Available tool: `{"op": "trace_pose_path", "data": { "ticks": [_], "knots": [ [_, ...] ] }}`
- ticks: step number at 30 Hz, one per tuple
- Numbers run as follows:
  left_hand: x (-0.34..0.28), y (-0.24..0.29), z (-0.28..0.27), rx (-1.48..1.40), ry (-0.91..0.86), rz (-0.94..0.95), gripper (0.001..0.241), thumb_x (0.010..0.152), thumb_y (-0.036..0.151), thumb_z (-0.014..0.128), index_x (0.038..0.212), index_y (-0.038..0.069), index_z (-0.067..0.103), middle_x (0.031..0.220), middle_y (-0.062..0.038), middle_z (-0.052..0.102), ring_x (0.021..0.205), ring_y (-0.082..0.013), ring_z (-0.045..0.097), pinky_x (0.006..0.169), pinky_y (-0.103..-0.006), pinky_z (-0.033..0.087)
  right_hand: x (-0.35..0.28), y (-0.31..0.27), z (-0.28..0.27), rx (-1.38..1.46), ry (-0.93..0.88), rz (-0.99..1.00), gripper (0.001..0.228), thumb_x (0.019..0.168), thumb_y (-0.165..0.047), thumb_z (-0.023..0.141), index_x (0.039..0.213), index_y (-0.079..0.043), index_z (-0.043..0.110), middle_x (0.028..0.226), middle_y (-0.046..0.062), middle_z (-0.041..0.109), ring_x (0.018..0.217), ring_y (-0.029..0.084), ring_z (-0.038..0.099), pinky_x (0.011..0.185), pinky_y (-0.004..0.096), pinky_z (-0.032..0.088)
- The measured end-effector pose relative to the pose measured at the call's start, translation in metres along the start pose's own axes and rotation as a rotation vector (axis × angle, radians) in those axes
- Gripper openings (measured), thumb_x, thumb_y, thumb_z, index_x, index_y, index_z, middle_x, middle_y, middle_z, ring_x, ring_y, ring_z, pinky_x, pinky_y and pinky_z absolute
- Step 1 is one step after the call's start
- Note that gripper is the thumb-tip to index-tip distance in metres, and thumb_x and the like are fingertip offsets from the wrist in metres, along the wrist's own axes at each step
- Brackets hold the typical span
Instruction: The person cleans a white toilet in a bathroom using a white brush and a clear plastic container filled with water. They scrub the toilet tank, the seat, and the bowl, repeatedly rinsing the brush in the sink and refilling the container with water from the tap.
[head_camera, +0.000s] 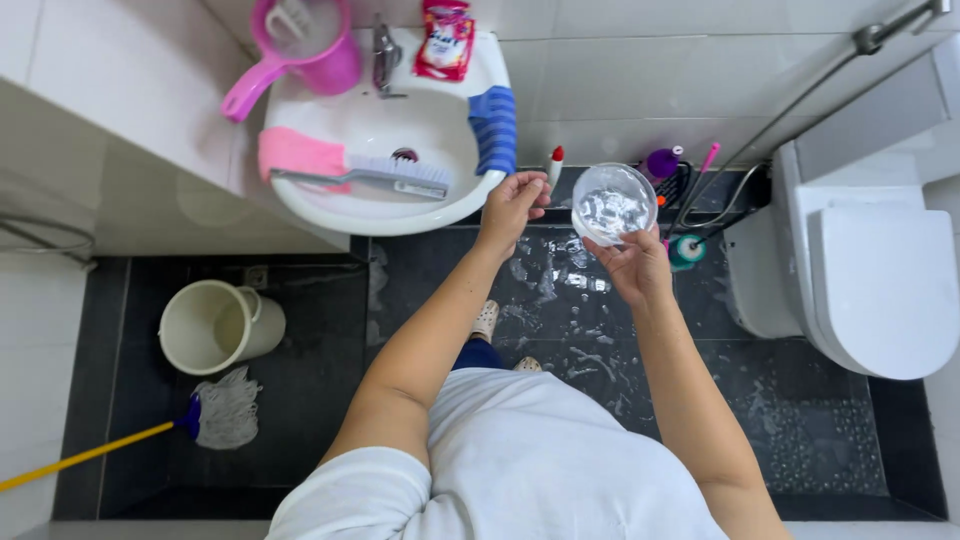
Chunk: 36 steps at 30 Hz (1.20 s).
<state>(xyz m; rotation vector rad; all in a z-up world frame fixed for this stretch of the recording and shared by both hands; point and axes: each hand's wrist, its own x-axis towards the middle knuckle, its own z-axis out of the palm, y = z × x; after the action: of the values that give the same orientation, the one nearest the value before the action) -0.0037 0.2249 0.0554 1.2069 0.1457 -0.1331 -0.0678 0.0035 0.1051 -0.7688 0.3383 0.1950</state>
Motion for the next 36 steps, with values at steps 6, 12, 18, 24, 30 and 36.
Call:
{"op": "trace_pose_path", "data": {
  "ticks": [6,12,18,24,30,36],
  "knots": [
    [-0.001,0.012,-0.058,-0.04,0.086,0.016,0.022,0.105,0.02,0.06,0.115,0.003,0.069,0.102,-0.004,0.073,0.088,-0.011,0.069,0.074,-0.0262,0.056,0.006,0.042,0.04,-0.022,-0.095,0.058,0.077,0.081,-0.001,0.05,0.153,-0.016,0.028,0.149,0.022,0.044,0.131,0.043,0.056,0.098,0.061,0.058],
    [0.015,0.022,-0.089,-0.012,0.043,0.003,0.023,0.104,0.019,0.061,0.116,0.002,0.069,0.101,-0.004,0.072,0.086,-0.0114,0.068,0.073,-0.0268,0.056,0.019,0.07,0.071,-0.064,-0.053,0.046,0.077,0.083,0.0,0.05,0.154,-0.017,0.026,0.148,0.021,0.043,0.128,0.043,0.058,0.1,0.059,0.057],
    [0.028,0.047,-0.121,0.353,0.074,0.048,0.02,0.097,0.022,0.07,0.106,0.004,0.073,0.092,-0.006,0.075,0.082,-0.0135,0.071,0.072,-0.0289,0.056,0.027,0.083,0.105,-0.068,0.006,0.031,0.085,0.079,0.002,0.047,0.157,-0.019,0.023,0.149,0.021,0.042,0.129,0.04,0.058,0.101,0.059,0.057],
    [0.043,0.068,-0.185,0.893,0.033,0.321,0.017,0.093,0.019,0.071,0.098,0.003,0.074,0.094,-0.013,0.075,0.086,-0.0266,0.074,0.08,-0.0385,0.057,0.039,0.099,0.127,-0.078,0.004,0.055,0.086,0.078,0.002,0.046,0.158,-0.018,0.022,0.148,0.023,0.04,0.128,0.043,0.055,0.103,0.061,0.056],
    [0.034,0.118,-0.207,0.888,0.118,0.496,0.019,0.094,0.016,0.068,0.105,0.001,0.071,0.1,-0.014,0.073,0.093,-0.0295,0.071,0.084,-0.0394,0.055,0.06,0.124,0.139,-0.064,-0.037,0.092,0.083,0.081,0.002,0.046,0.158,-0.018,0.023,0.149,0.021,0.043,0.129,0.042,0.058,0.105,0.062,0.054],
    [0.083,0.195,-0.267,1.172,0.39,0.804,0.017,0.098,0.012,0.067,0.111,0.003,0.069,0.113,-0.015,0.069,0.108,-0.0339,0.065,0.096,-0.0453,0.05,0.087,0.146,0.166,0.003,-0.107,0.159,0.072,0.081,0.001,0.045,0.149,-0.011,0.024,0.141,0.022,0.048,0.121,0.05,0.06,0.105,0.07,0.053]
  ]
}}
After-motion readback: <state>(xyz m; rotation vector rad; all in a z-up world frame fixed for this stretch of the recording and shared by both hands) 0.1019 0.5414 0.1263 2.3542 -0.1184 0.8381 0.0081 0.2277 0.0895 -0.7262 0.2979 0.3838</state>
